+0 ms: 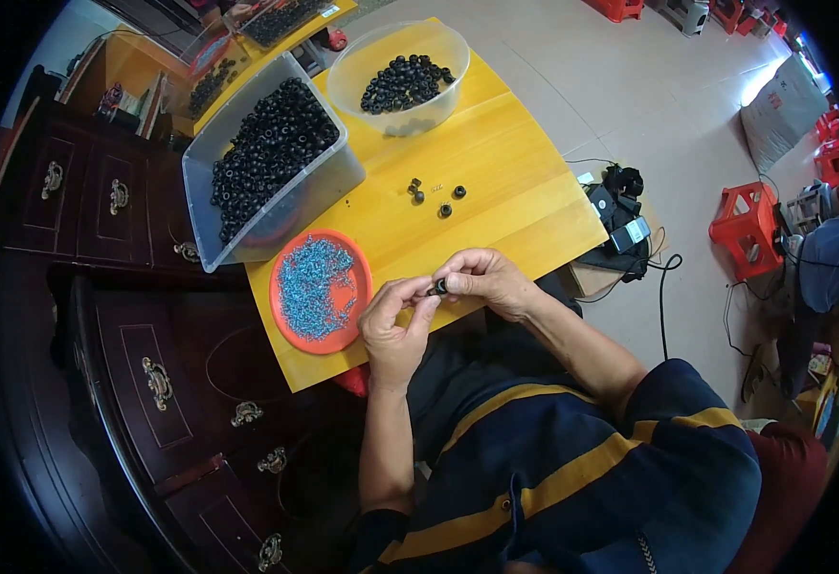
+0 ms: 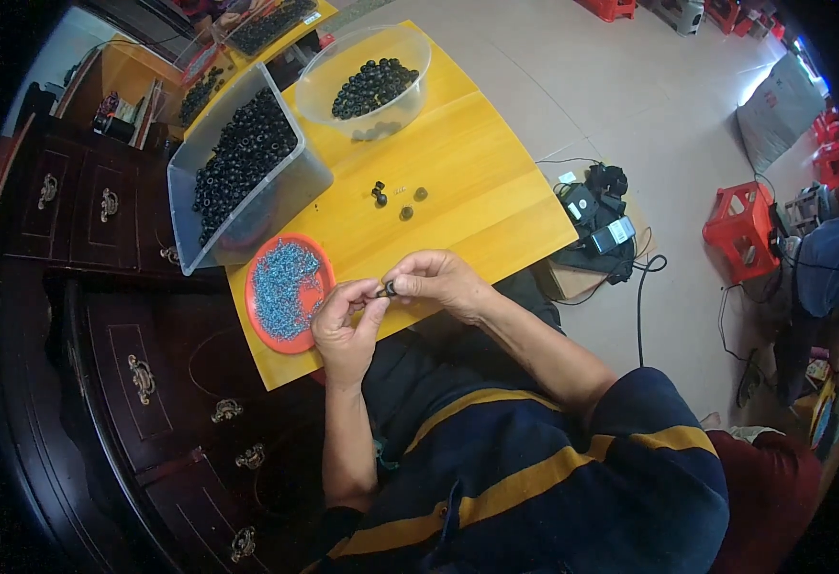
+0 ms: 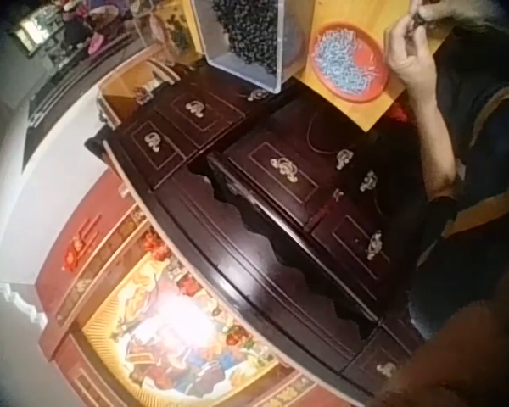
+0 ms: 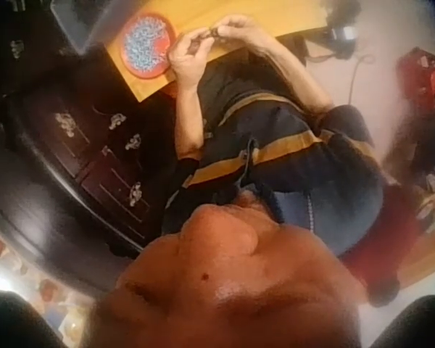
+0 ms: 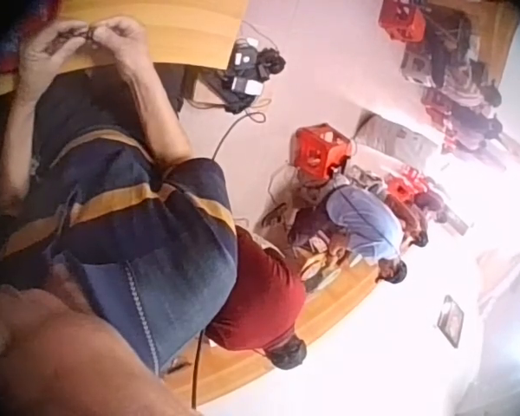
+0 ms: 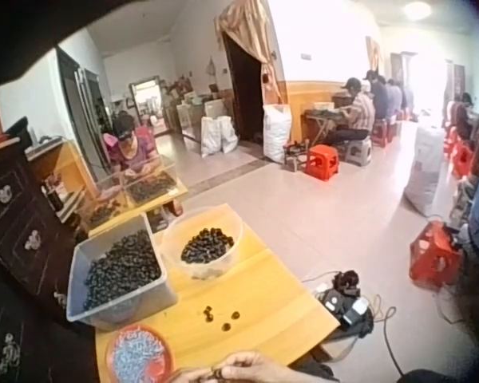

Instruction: The person assembles small black plastic components with blue studs by hand.

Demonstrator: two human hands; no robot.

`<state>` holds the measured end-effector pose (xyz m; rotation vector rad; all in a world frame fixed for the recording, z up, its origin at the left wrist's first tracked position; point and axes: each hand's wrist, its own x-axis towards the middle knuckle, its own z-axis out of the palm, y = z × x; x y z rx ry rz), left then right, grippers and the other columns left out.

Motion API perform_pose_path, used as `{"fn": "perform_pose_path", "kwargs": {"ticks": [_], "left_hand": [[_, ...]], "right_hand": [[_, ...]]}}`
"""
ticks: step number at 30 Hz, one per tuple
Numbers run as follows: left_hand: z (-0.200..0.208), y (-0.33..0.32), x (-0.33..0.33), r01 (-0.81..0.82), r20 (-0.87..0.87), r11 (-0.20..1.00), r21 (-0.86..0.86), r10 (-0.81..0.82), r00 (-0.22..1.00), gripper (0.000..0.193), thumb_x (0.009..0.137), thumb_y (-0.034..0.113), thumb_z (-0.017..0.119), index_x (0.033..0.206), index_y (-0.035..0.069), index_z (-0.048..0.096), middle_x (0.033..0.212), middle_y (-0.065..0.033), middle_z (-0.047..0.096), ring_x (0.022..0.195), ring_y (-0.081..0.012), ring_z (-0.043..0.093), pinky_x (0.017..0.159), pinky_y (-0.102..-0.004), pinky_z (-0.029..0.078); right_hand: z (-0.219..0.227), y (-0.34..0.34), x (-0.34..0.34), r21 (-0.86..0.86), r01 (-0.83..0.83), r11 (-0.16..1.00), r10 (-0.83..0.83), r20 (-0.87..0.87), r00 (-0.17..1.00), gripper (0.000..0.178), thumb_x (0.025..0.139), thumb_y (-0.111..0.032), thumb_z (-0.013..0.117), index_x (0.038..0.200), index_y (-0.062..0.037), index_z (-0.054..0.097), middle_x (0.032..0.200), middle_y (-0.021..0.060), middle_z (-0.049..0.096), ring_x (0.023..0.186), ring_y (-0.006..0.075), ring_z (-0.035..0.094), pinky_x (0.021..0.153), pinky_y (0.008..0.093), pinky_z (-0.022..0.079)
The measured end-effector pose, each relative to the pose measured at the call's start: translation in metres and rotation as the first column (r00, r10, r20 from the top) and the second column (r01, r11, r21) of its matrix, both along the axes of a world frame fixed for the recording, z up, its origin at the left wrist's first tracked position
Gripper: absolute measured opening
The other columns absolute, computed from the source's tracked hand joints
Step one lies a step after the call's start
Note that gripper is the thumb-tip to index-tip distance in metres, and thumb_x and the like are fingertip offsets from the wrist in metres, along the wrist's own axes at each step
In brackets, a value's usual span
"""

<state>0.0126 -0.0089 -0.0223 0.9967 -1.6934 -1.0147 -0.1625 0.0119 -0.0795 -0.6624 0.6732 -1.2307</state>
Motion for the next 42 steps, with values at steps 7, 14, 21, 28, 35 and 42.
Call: {"fn": "perform_pose_path", "kwargs": {"ticks": [7, 14, 21, 28, 35, 42], "left_hand": [[0.007, 0.002, 0.003, 0.057, 0.095, 0.991, -0.123, -0.046, 0.994, 0.017, 0.076, -0.008, 0.075, 0.09, -0.001, 0.069, 0.085, -0.0096, 0.069, 0.077, -0.0177, 0.067, 0.07, -0.0275, 0.053], [0.0, 0.008, 0.006, 0.041, -0.126, 0.984, 0.175, -0.019, 0.992, 0.023, 0.078, -0.008, 0.075, 0.1, -0.001, 0.069, 0.087, -0.0052, 0.069, 0.08, -0.0113, 0.065, 0.073, -0.0249, 0.053], [0.003, 0.0, 0.021, 0.258, -0.148, 0.915, 0.309, -0.222, 0.964, 0.037, 0.079, -0.006, 0.076, 0.114, 0.0, 0.068, 0.091, -0.0015, 0.063, 0.082, -0.0072, 0.061, 0.076, -0.0218, 0.052], [0.016, -0.001, 0.02, 0.438, -0.069, 0.872, 0.22, -0.434, 0.898, 0.047, 0.075, -0.003, 0.079, 0.12, 0.003, 0.068, 0.088, -0.0017, 0.06, 0.08, -0.0095, 0.059, 0.071, -0.0231, 0.05], [0.019, 0.003, 0.018, 0.363, 0.047, 0.931, 0.046, -0.365, 0.93, 0.041, 0.074, -0.001, 0.08, 0.114, 0.002, 0.069, 0.084, -0.0035, 0.06, 0.075, -0.0113, 0.059, 0.068, -0.0245, 0.051], [0.032, 0.016, 0.008, 0.259, 0.161, 0.959, -0.112, -0.24, 0.957, 0.036, 0.074, 0.001, 0.08, 0.108, 0.001, 0.067, 0.082, -0.0072, 0.061, 0.071, -0.0162, 0.06, 0.066, -0.0273, 0.051]], "right_hand": [[0.007, -0.001, -0.005, -0.053, -0.039, 0.998, 0.039, -0.011, 0.999, 0.017, 0.089, -0.016, 0.074, 0.1, -0.0053, 0.067, 0.086, 0.0, 0.068, 0.079, 0.0082, 0.064, 0.075, 0.0227, 0.052], [0.009, -0.001, -0.006, -0.077, -0.054, 0.996, 0.053, -0.023, 0.998, 0.014, 0.089, -0.014, 0.074, 0.098, -0.0054, 0.067, 0.087, -0.0001, 0.068, 0.079, 0.0082, 0.064, 0.076, 0.0235, 0.053], [0.017, -0.004, -0.011, -0.128, -0.169, 0.977, 0.167, -0.028, 0.986, 0.022, 0.087, -0.012, 0.076, 0.1, -0.0062, 0.061, 0.088, -0.0003, 0.068, 0.082, 0.0076, 0.064, 0.078, 0.0229, 0.051], [0.031, -0.01, -0.022, -0.144, -0.366, 0.919, 0.364, -0.044, 0.93, 0.037, 0.083, -0.012, 0.08, 0.105, -0.0083, 0.052, 0.084, -0.0007, 0.068, 0.079, 0.006, 0.062, 0.073, 0.0211, 0.047], [0.031, -0.008, -0.017, -0.094, -0.35, 0.932, 0.35, -0.02, 0.937, 0.037, 0.082, -0.013, 0.081, 0.104, -0.0084, 0.051, 0.084, 0.0002, 0.07, 0.076, 0.0056, 0.062, 0.072, 0.0212, 0.046], [0.038, 0.0, -0.011, -0.124, -0.256, 0.959, 0.262, 0.035, 0.965, 0.035, 0.081, -0.012, 0.082, 0.1, -0.0102, 0.052, 0.085, -0.0014, 0.067, 0.078, 0.0051, 0.061, 0.07, 0.0202, 0.046]]}}
